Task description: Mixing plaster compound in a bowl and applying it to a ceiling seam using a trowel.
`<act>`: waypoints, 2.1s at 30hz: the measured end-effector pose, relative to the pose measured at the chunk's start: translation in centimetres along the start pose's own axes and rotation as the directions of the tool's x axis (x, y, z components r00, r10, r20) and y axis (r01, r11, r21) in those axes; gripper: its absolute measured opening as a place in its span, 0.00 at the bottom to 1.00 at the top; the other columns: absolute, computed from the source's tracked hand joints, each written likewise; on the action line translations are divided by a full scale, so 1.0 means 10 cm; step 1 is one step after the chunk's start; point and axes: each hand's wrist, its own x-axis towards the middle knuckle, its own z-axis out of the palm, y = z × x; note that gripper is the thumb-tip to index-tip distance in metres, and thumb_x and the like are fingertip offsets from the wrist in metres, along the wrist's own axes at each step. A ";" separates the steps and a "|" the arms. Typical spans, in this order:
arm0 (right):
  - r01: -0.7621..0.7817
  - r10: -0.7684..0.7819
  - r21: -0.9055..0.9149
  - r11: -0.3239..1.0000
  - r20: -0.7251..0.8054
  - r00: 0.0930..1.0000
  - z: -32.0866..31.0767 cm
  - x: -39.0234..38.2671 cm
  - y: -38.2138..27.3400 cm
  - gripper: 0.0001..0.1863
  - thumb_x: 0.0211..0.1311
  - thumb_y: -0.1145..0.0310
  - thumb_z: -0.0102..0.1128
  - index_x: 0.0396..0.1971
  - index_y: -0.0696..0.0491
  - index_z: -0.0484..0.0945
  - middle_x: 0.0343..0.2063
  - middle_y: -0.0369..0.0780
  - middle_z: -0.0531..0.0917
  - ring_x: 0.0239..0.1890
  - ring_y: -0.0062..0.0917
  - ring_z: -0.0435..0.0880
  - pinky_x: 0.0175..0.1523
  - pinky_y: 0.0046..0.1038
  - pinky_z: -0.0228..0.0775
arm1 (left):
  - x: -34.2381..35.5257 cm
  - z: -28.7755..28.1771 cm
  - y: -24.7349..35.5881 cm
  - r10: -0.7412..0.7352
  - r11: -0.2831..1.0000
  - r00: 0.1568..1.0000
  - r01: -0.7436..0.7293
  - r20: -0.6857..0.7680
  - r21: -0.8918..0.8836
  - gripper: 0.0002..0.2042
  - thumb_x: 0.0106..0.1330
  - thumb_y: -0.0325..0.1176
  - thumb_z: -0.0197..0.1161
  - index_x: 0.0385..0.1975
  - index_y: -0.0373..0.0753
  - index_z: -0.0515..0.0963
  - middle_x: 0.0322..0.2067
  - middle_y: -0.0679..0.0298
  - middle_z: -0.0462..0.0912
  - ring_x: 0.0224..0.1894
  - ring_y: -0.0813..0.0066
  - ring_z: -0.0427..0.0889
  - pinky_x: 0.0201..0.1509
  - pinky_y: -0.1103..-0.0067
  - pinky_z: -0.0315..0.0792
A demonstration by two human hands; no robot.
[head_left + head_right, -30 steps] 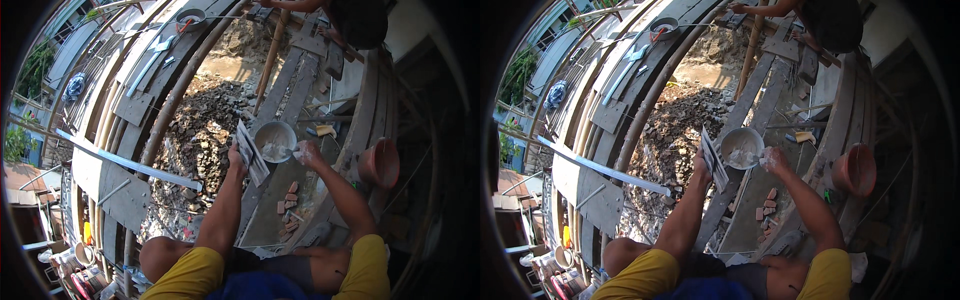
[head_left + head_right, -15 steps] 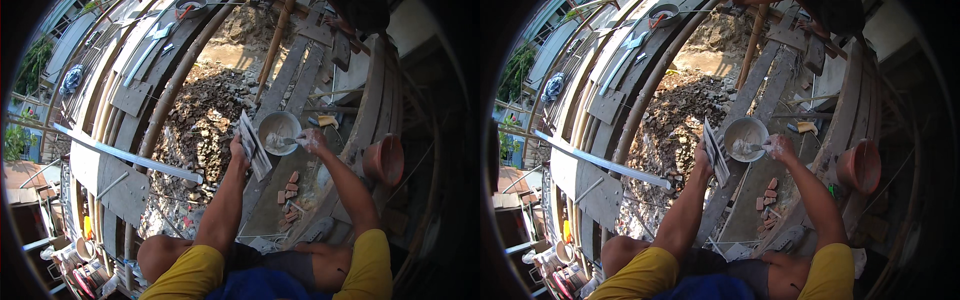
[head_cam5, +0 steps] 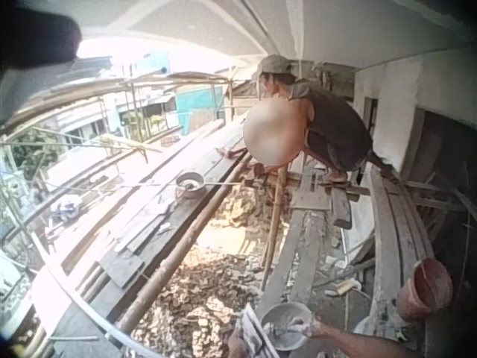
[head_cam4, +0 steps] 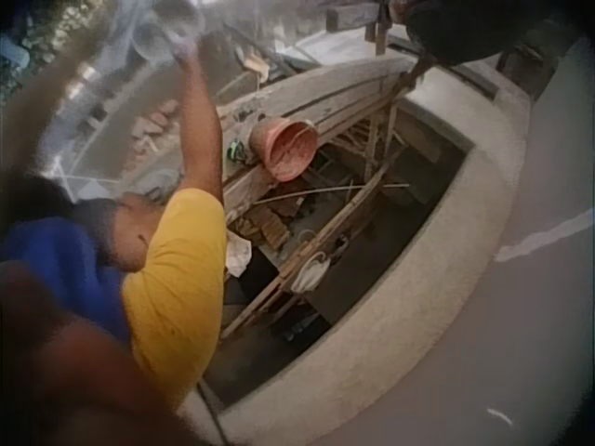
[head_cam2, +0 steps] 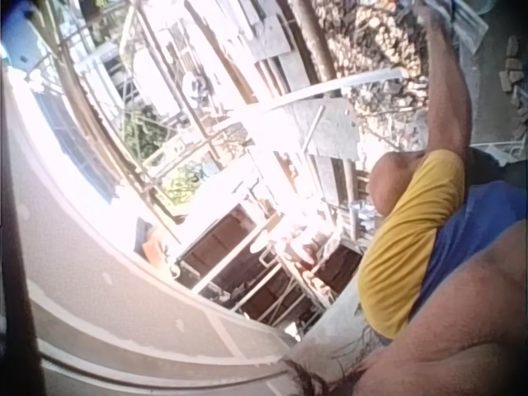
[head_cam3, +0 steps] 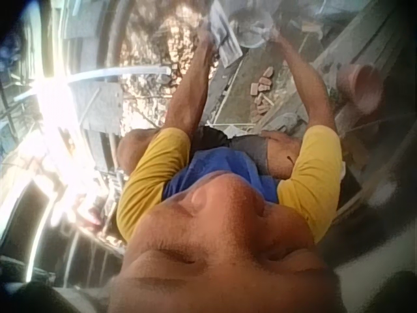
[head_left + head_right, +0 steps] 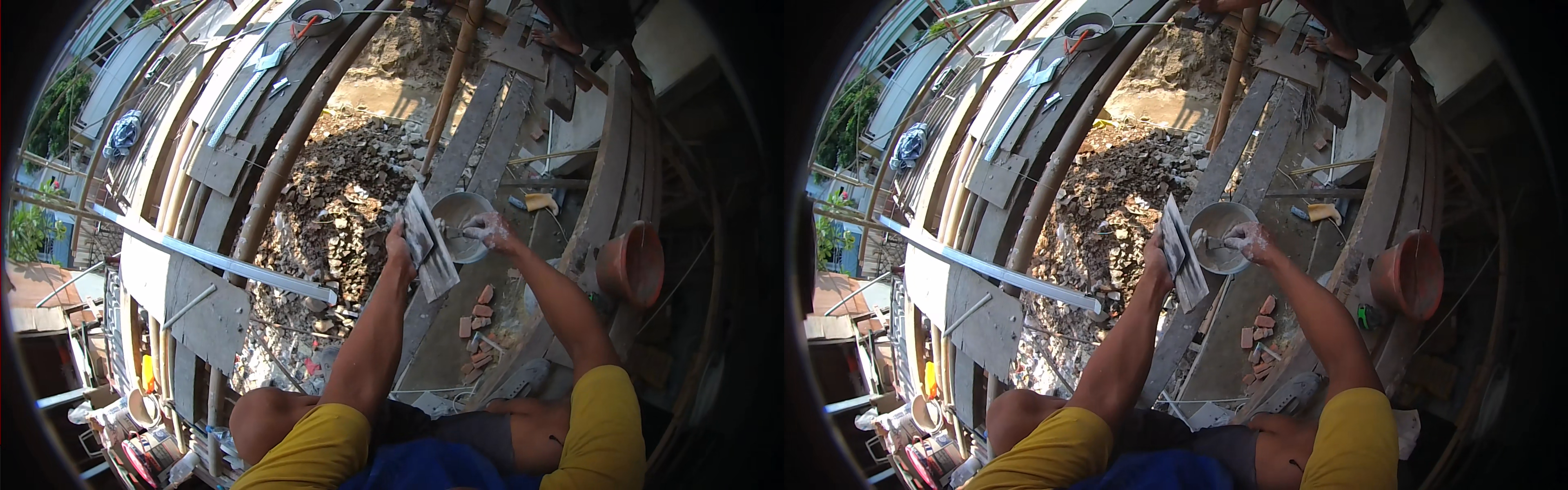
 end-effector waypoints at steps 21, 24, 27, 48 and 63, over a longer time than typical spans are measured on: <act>-0.039 0.134 0.488 0.872 -0.162 0.978 -0.41 -0.59 0.15 0.17 0.61 0.68 0.60 0.48 0.58 0.77 0.37 0.33 0.81 0.36 0.14 0.77 0.42 0.18 0.68 | 0.16 0.06 0.24 0.167 0.974 0.986 -0.164 -0.004 0.154 0.22 0.74 0.48 0.33 0.51 0.37 0.65 0.43 0.57 0.76 0.39 0.65 0.81 0.42 0.70 0.82; -0.009 0.140 0.577 0.817 -0.183 0.973 -0.48 -0.69 0.12 0.17 0.61 0.68 0.60 0.49 0.57 0.76 0.39 0.34 0.81 0.35 0.14 0.77 0.42 0.18 0.68 | 0.18 0.12 0.16 0.275 0.939 0.952 -0.236 -0.137 0.250 0.17 0.74 0.46 0.36 0.49 0.38 0.60 0.41 0.57 0.74 0.38 0.65 0.81 0.39 0.68 0.82; -0.036 0.180 0.615 0.788 -0.175 0.968 -0.53 -0.78 0.09 0.17 0.61 0.69 0.60 0.49 0.58 0.75 0.38 0.33 0.80 0.34 0.15 0.76 0.42 0.18 0.68 | 0.19 0.11 0.13 0.359 0.889 0.932 -0.327 -0.045 0.320 0.16 0.73 0.46 0.43 0.46 0.38 0.58 0.42 0.56 0.70 0.41 0.66 0.76 0.40 0.67 0.77; 0.187 -0.122 0.688 0.702 -0.143 0.982 -0.46 -0.72 -0.34 0.16 0.44 0.83 0.65 0.37 0.55 0.78 0.38 0.35 0.78 0.41 0.21 0.79 0.50 0.25 0.72 | 0.33 0.11 0.12 -0.169 0.982 0.963 0.182 0.209 -0.043 0.23 0.74 0.40 0.29 0.53 0.30 0.67 0.47 0.48 0.77 0.47 0.53 0.79 0.55 0.58 0.73; 0.278 -0.185 0.544 0.792 -0.219 0.958 -0.67 -0.83 0.08 0.16 0.36 0.83 0.68 0.31 0.57 0.80 0.36 0.34 0.77 0.40 0.20 0.78 0.47 0.24 0.70 | 0.22 0.39 0.10 -0.133 0.982 0.984 0.148 0.117 -0.122 0.20 0.75 0.44 0.36 0.45 0.33 0.69 0.35 0.55 0.78 0.33 0.62 0.80 0.39 0.65 0.80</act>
